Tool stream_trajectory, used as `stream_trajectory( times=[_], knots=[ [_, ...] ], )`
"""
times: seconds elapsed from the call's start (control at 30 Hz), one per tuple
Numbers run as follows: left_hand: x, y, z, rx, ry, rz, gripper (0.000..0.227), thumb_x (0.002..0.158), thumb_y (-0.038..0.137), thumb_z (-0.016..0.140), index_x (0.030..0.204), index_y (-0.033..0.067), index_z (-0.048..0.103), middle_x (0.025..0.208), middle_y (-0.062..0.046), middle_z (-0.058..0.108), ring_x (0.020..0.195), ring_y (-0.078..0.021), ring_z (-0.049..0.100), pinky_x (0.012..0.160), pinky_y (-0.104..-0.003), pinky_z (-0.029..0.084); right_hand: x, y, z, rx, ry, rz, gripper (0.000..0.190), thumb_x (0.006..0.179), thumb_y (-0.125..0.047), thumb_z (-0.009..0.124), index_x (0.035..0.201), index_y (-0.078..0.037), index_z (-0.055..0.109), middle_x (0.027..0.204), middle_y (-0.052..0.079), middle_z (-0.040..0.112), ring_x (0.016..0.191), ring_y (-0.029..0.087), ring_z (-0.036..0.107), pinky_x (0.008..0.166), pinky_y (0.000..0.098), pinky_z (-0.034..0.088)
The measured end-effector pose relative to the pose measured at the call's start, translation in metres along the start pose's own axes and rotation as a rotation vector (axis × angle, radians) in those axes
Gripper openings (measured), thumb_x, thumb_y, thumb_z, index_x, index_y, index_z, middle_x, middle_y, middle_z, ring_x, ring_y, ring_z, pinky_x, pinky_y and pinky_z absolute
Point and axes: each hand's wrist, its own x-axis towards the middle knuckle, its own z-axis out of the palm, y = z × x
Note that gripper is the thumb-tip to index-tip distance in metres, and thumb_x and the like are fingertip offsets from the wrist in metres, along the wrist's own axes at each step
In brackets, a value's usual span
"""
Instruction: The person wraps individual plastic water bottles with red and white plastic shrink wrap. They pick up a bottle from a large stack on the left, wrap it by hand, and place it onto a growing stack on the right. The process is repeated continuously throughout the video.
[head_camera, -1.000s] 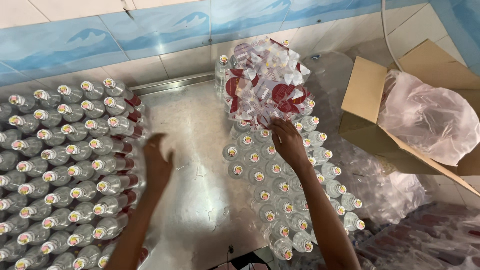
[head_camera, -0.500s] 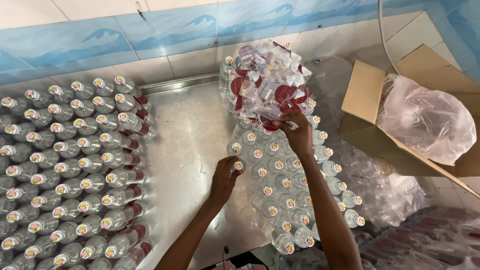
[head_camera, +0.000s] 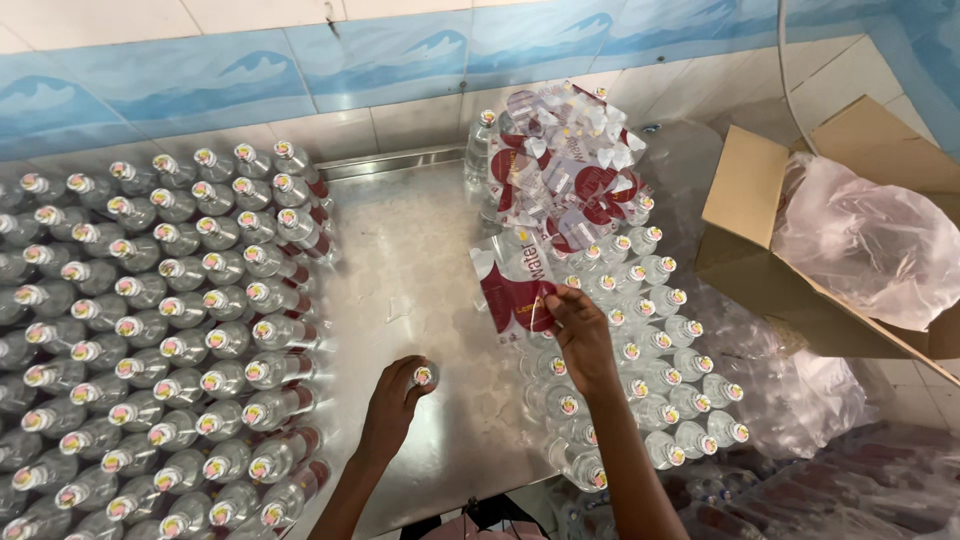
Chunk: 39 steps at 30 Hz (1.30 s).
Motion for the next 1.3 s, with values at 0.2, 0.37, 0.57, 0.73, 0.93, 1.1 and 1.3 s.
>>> stream_trajectory(
  times=[0.2, 0.37, 0.57, 0.73, 0.93, 1.1, 1.3],
  knots=[
    [-0.011, -0.019, -0.011, 0.018, -0.032, 0.092, 0.041, 0.101, 0.021, 0.072, 0.141, 0.0142, 0.069, 0.145, -0.003, 0.065, 0.137, -0.0209, 0.063, 0.12, -0.039, 0.05, -0.037, 0.056, 0.014, 0.029, -0.038, 0.132, 0.028, 0.097, -0.005, 0.079, 0.122, -0.006, 0.066, 0.105, 0.008, 0.076, 0.099, 0.02, 0.072, 0.094, 0.0386, 0.06],
    [-0.015, 0.007, -0.031, -0.03, -0.158, 0.099, 0.044, 0.103, 0.031, 0.068, 0.145, 0.0174, 0.063, 0.148, -0.001, 0.062, 0.142, -0.0216, 0.056, 0.119, -0.04, 0.047, -0.066, 0.076, 0.027, -0.042, -0.047, 0.156, 0.029, 0.094, -0.006, 0.083, 0.119, -0.002, 0.07, 0.098, 0.01, 0.076, 0.09, 0.021, 0.072, 0.085, 0.0373, 0.061],
    [-0.024, 0.07, -0.055, -1.012, -0.113, -0.184, 0.081, 0.103, 0.056, 0.062, 0.168, 0.0118, 0.043, 0.153, -0.022, 0.066, 0.148, -0.0333, 0.06, 0.129, -0.048, 0.039, -0.092, 0.086, 0.04, -0.11, -0.106, 0.105, 0.026, 0.099, 0.0, 0.079, 0.123, 0.007, 0.071, 0.099, 0.018, 0.083, 0.093, 0.026, 0.083, 0.09, 0.0381, 0.067],
    [-0.032, 0.096, -0.065, -1.051, -0.028, -0.37, 0.066, 0.093, 0.006, 0.086, 0.154, 0.0093, 0.06, 0.124, -0.019, 0.079, 0.111, -0.0276, 0.077, 0.1, -0.04, 0.059, -0.115, 0.073, 0.073, -0.261, -0.16, 0.117, 0.035, 0.095, -0.005, 0.085, 0.126, 0.007, 0.074, 0.102, 0.023, 0.085, 0.088, 0.024, 0.083, 0.091, 0.0389, 0.066],
    [-0.024, 0.053, -0.05, -0.928, 0.186, -0.351, 0.055, 0.081, 0.007, 0.1, 0.13, 0.0077, 0.073, 0.103, -0.015, 0.084, 0.093, -0.0222, 0.078, 0.092, -0.035, 0.061, -0.138, 0.072, 0.092, -0.747, -0.014, -0.222, 0.037, 0.095, -0.02, 0.089, 0.128, -0.007, 0.08, 0.119, 0.012, 0.083, 0.117, 0.026, 0.08, 0.105, 0.0358, 0.064],
    [-0.028, 0.071, -0.047, -0.841, 0.144, -0.297, 0.05, 0.077, 0.015, 0.104, 0.117, 0.01, 0.076, 0.095, -0.006, 0.079, 0.089, -0.0148, 0.071, 0.082, -0.03, 0.059, -0.142, 0.078, 0.113, -0.869, -0.126, -0.26, 0.059, 0.086, -0.022, 0.095, 0.14, -0.01, 0.074, 0.12, 0.012, 0.08, 0.116, 0.029, 0.078, 0.11, 0.0415, 0.062],
    [-0.014, 0.038, -0.03, -0.749, 0.109, -0.165, 0.051, 0.082, 0.029, 0.101, 0.12, 0.0119, 0.072, 0.097, 0.0, 0.058, 0.096, -0.0121, 0.058, 0.084, -0.028, 0.053, -0.121, 0.076, 0.116, -0.733, -0.152, -0.049, 0.047, 0.092, -0.008, 0.089, 0.138, -0.013, 0.078, 0.112, 0.014, 0.086, 0.109, 0.024, 0.082, 0.102, 0.0421, 0.064]
  ],
)
